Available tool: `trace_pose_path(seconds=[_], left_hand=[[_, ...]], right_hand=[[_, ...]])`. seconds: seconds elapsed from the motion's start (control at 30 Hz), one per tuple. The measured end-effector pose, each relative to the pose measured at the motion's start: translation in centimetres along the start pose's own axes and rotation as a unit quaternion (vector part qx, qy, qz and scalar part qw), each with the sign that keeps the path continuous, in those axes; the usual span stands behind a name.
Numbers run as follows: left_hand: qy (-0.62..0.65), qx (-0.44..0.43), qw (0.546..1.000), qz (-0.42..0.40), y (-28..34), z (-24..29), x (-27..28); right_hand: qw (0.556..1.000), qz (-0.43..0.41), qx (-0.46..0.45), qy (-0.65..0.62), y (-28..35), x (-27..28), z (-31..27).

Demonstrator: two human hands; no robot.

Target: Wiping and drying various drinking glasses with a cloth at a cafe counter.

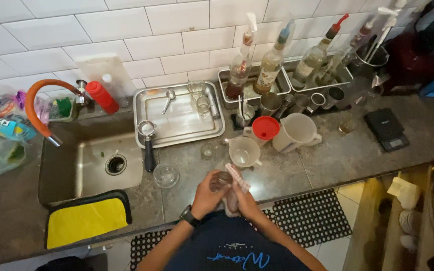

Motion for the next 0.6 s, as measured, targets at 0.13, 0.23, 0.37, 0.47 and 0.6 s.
trace_pose_path(seconds=[0.13, 0.23, 0.37, 0.47, 0.6], left_hand=[[-0.018, 0.013, 0.999, 0.049, 0.0, 1.4, 1.3], [0.01, 0.028, 0.998, 0.054, 0.4, 1.2, 1.2], [-0.018, -0.002, 1.0, 0.021, 0.9, 2.4, 0.4], [-0.061, -0.03, 0.997, 0.039, 0.9, 3.7, 1.7], [-0.136, -0.049, 0.989, 0.043, 1.0, 5.2, 3.1]], right_hand=[[0.996, -0.028, 0.048, 0.063, 0.3, -2.2, -3.6], [0.996, -0.041, 0.056, 0.051, 0.3, -3.9, -7.2], [0.995, 0.062, -0.076, 0.02, -0.8, -1.2, -0.4], [0.993, 0.09, -0.078, 0.016, 0.1, -0.3, -2.0], [0.992, -0.02, 0.106, 0.069, -0.3, -1.8, -4.5]])
Point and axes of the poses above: each hand's wrist, its own y-axis away from the middle knuckle, its own x-axis out of the back of the hand, z = x × y, the point moved 7 cm from there along -y, towards the middle knuckle, and after that the axes turned 10 degrees about -y, right-handed, at the moved point
